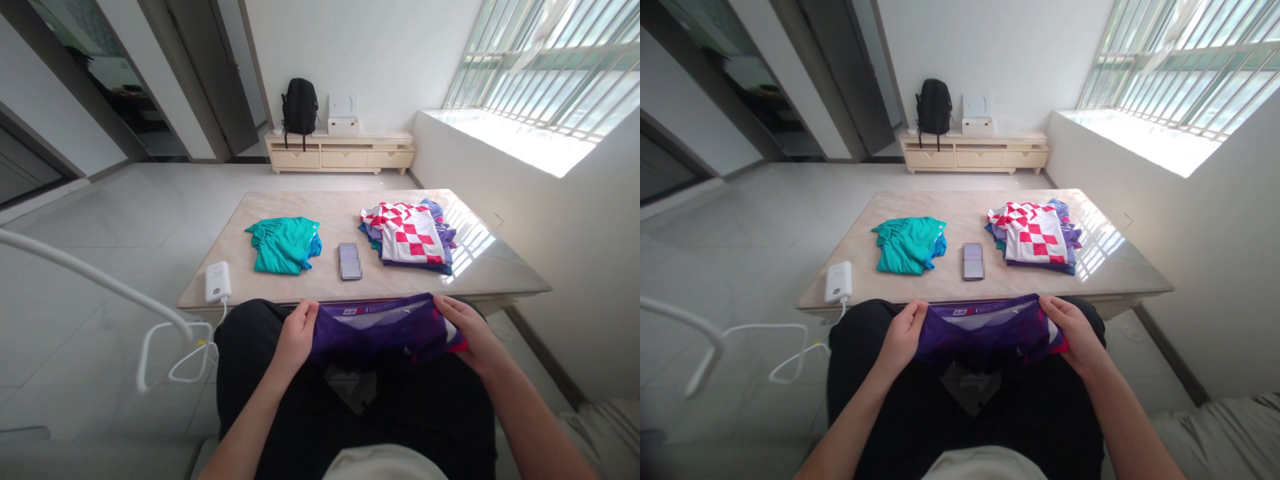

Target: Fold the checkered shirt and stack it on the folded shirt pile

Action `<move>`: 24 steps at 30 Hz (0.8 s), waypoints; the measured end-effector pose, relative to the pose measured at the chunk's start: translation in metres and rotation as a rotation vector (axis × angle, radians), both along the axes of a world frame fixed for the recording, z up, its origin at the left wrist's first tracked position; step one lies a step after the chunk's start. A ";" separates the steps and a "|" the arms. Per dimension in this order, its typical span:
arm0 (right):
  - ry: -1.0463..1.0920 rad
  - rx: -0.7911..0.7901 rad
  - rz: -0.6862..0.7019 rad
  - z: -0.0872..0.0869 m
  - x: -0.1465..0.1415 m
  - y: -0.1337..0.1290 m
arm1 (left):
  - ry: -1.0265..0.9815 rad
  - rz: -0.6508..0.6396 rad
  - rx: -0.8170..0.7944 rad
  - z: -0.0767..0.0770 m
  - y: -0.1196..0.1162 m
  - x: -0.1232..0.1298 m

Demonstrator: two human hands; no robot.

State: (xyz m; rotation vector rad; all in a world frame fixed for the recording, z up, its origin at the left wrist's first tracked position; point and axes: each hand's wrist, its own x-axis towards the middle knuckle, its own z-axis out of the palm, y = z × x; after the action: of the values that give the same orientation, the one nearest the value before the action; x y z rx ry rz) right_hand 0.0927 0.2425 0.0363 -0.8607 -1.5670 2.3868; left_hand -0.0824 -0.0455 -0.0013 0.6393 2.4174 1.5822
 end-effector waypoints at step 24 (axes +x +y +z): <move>-0.011 0.023 -0.047 -0.078 -0.025 -0.099 | 0.182 -0.137 0.090 -0.046 0.079 0.058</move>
State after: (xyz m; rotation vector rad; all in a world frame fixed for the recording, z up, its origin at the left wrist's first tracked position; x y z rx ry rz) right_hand 0.0678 0.1435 -0.0414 -0.8969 -1.5572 2.3311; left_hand -0.0246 0.0332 -0.0469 0.9831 2.3762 1.6485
